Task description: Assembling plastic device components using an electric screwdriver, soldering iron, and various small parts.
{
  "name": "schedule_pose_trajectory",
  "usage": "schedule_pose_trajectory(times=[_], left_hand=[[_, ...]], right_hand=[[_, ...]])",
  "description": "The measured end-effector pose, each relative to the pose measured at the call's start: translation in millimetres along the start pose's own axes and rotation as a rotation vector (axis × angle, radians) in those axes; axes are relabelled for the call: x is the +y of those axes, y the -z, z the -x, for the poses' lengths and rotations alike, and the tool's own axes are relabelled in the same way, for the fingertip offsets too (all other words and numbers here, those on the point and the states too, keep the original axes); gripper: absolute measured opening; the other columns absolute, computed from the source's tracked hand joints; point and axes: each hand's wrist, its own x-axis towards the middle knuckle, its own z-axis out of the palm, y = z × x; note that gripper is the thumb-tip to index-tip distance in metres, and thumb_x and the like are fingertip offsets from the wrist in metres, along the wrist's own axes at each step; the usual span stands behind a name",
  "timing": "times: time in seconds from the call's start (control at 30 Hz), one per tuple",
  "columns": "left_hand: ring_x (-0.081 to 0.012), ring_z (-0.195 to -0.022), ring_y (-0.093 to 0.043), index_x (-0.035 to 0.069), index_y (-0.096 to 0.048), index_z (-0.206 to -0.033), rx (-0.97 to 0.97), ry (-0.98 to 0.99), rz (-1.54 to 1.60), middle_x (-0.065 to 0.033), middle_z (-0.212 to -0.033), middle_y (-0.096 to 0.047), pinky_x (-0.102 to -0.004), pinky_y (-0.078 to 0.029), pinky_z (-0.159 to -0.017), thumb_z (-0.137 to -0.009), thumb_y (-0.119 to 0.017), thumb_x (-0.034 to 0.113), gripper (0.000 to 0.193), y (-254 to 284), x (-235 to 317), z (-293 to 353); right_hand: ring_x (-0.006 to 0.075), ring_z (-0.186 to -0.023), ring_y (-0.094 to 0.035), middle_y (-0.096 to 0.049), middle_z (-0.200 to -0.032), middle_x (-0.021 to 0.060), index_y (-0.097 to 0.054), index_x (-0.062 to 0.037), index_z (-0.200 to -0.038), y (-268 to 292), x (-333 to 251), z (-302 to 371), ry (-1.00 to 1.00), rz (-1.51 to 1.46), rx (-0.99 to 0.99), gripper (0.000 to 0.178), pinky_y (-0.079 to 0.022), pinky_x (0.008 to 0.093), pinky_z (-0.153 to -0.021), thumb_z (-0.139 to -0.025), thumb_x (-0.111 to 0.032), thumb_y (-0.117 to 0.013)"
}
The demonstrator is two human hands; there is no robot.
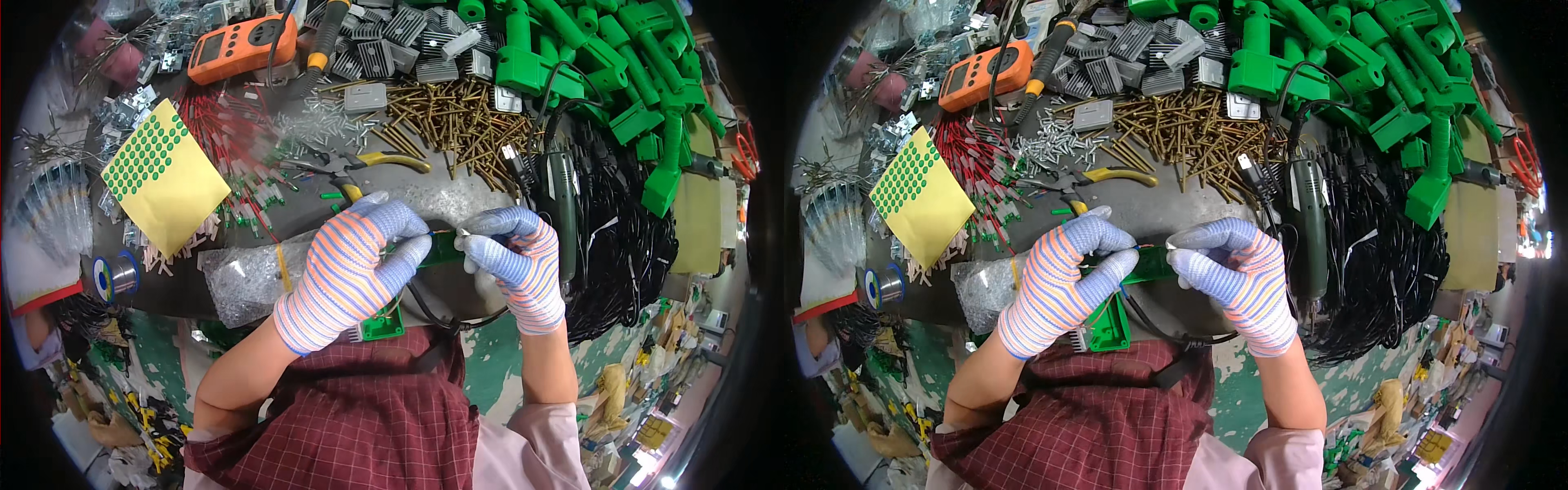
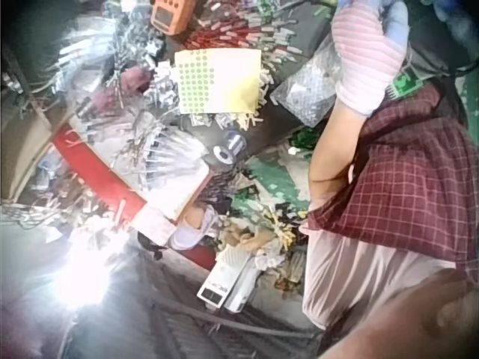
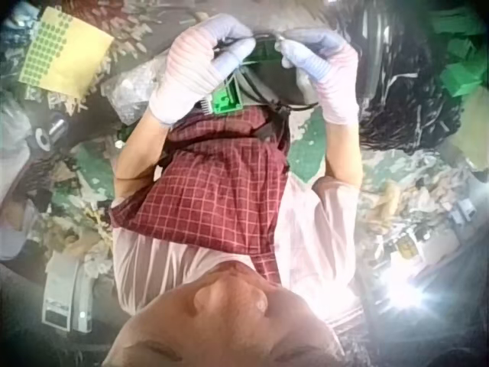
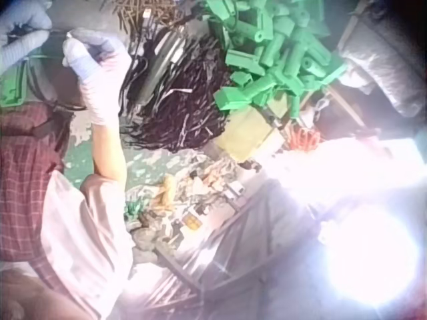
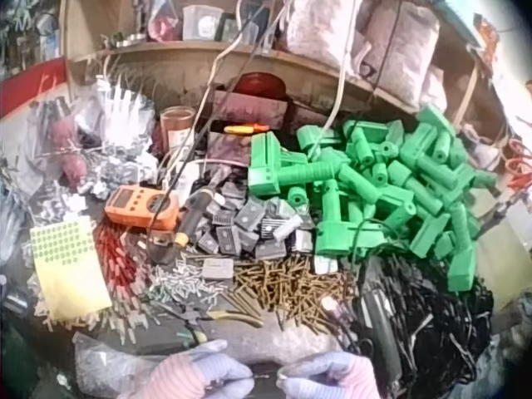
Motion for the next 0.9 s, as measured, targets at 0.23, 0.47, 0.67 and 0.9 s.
schedule_pose_trajectory(times=[0.23,0.47,0.67,0.9], left_hand=[[-0.0284,-0.075,-0.068,0.006,-0.066,-0.088,0.013,-0.022,0.000,-0.0090,-0.079,-0.069,-0.0471,-0.047,-0.103,-0.081,-0.072,0.008,0.009,0.3,0.5,1.0],[-0.0276,-0.072,-0.067,0.007,-0.066,-0.087,0.012,-0.035,-0.026,-0.0080,-0.076,-0.068,-0.0473,-0.047,-0.103,-0.080,-0.072,0.007,0.009,0.4,1.6,0.4],[-0.0263,-0.067,-0.065,0.007,-0.067,-0.087,0.017,-0.036,-0.028,-0.0066,-0.071,-0.065,-0.0476,-0.047,-0.103,-0.079,-0.071,0.006,0.009,-1.0,1.8,0.3],[-0.0262,-0.064,-0.063,0.007,-0.067,-0.086,0.008,-0.032,-0.060,-0.0062,-0.068,-0.063,-0.0475,-0.047,-0.103,-0.078,-0.072,0.005,0.011,-2.4,0.9,1.0]], right_hand=[[0.0094,-0.069,-0.065,-0.071,-0.079,0.0059,-0.070,0.0004,-0.094,-1.1,3.1,-5.5,0.007,0.109,-0.007,0.017,-0.052,0.0230,-0.063,-0.081,-0.005,-0.078],[0.0077,-0.073,-0.065,-0.072,-0.083,0.0056,-0.070,-0.0003,-0.094,-2.0,-0.4,-7.2,-0.008,0.124,-0.032,0.017,-0.052,0.0220,-0.066,-0.081,-0.005,-0.078],[0.0066,-0.075,-0.064,-0.072,-0.085,0.0043,-0.069,-0.0012,-0.097,-3.2,-0.7,-7.3,-0.023,0.129,-0.042,0.019,-0.051,0.0217,-0.068,-0.081,-0.005,-0.078],[0.0054,-0.077,-0.061,-0.070,-0.087,0.0019,-0.068,-0.0027,-0.100,-5.4,-1.3,-7.0,0.039,0.243,-0.068,0.020,-0.049,0.0219,-0.069,-0.083,-0.006,-0.077]])
